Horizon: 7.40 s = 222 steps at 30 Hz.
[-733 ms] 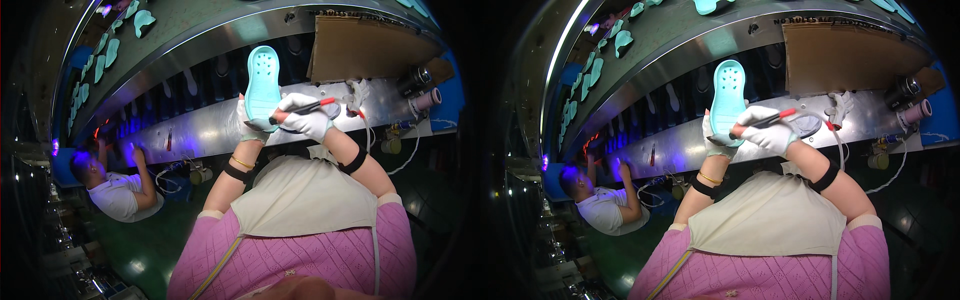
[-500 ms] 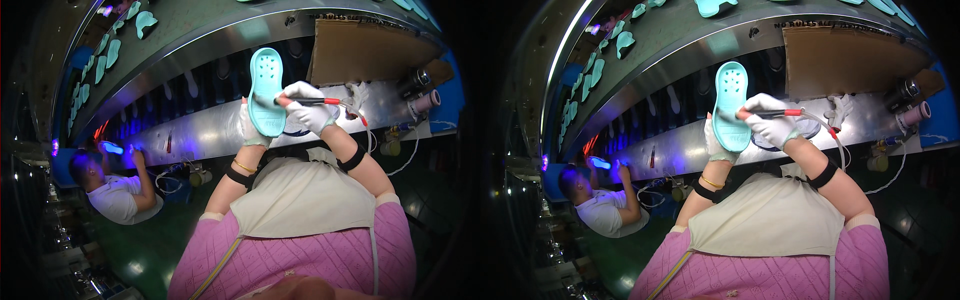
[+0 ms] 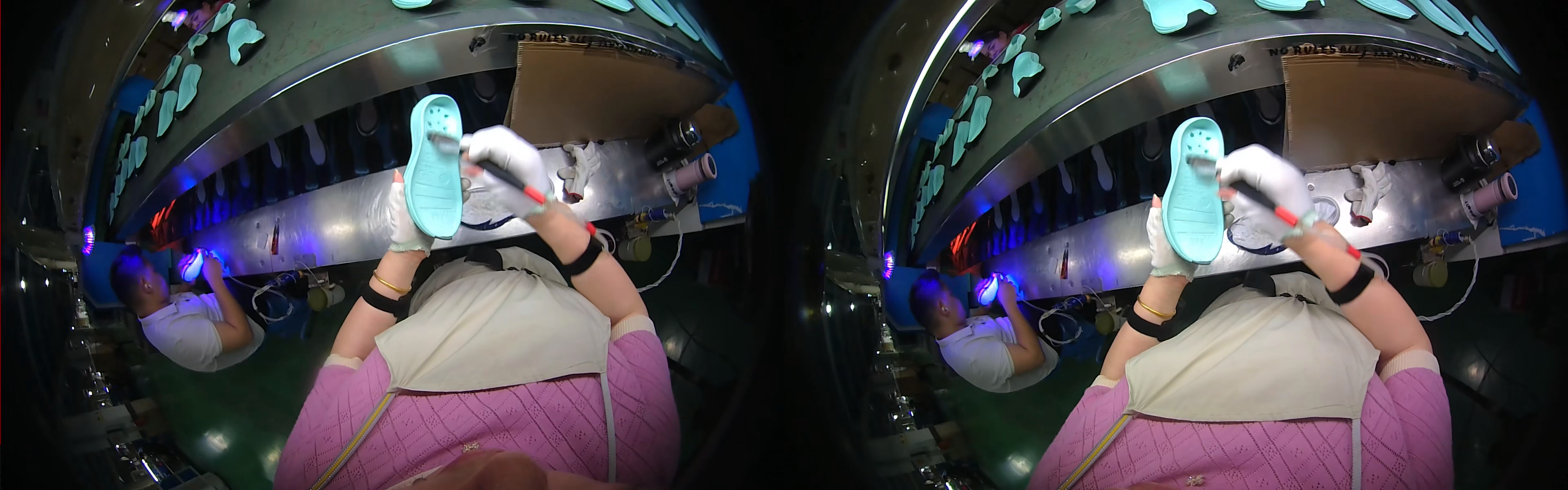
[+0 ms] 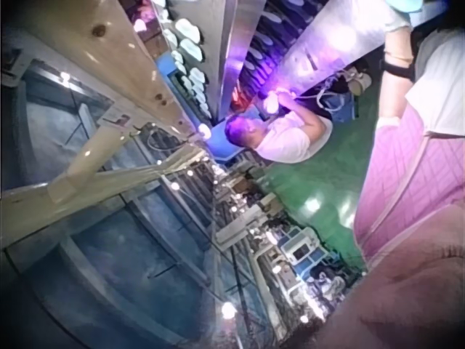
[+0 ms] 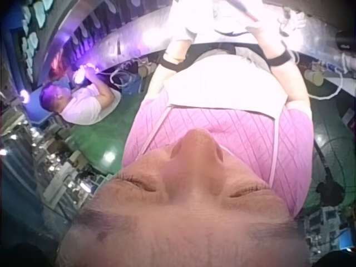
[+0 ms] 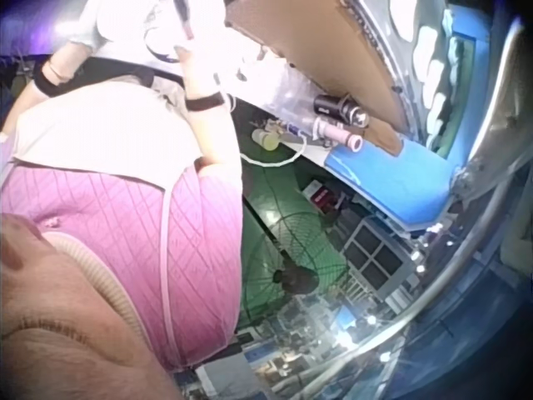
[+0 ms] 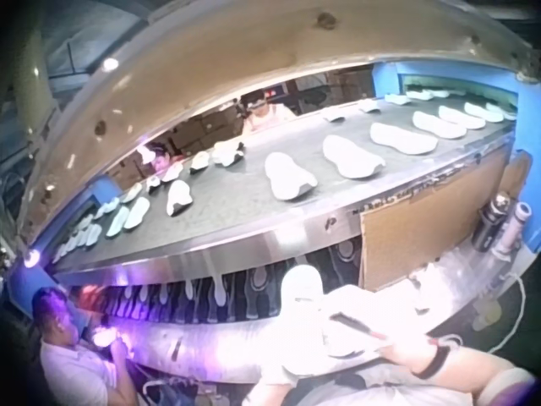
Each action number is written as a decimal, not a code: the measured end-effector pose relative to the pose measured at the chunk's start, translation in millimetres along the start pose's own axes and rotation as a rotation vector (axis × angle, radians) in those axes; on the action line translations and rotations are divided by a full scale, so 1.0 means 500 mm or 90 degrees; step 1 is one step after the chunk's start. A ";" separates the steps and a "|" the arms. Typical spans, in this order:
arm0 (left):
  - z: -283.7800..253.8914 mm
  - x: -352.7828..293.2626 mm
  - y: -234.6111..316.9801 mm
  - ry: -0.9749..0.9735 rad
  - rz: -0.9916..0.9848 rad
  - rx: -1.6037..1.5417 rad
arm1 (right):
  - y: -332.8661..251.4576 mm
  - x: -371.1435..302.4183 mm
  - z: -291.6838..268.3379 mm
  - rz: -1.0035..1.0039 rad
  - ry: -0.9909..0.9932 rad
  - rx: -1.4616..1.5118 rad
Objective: Applying a liquid coating to shoe soles with a brush in a manufacturing environment.
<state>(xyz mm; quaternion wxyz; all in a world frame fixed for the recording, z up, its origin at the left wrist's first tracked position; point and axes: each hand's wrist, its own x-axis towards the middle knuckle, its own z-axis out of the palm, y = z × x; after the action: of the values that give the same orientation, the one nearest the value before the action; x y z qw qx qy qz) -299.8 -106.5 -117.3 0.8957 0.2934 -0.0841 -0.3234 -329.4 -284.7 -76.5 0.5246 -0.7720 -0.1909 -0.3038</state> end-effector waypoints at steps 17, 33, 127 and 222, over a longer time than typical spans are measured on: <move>-0.018 -0.014 0.041 0.056 0.077 0.249 | -0.051 -0.010 -0.047 0.131 -0.229 0.000; -0.007 -0.018 0.055 -0.078 -0.010 0.050 | -0.021 0.022 -0.017 0.587 -0.024 0.441; 0.076 -0.070 0.017 0.004 0.020 -0.183 | -0.057 -0.001 0.033 0.371 -0.009 0.336; -0.015 -0.004 0.099 0.006 -0.235 0.377 | -0.093 -0.043 -0.009 0.274 -0.298 0.244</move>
<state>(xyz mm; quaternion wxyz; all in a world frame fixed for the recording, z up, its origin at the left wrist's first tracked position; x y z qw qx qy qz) -272.5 -71.0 -94.8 0.6985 0.5521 -0.1154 -0.4405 -374.9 -270.6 -57.2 0.6534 -0.7310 -0.1926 0.0397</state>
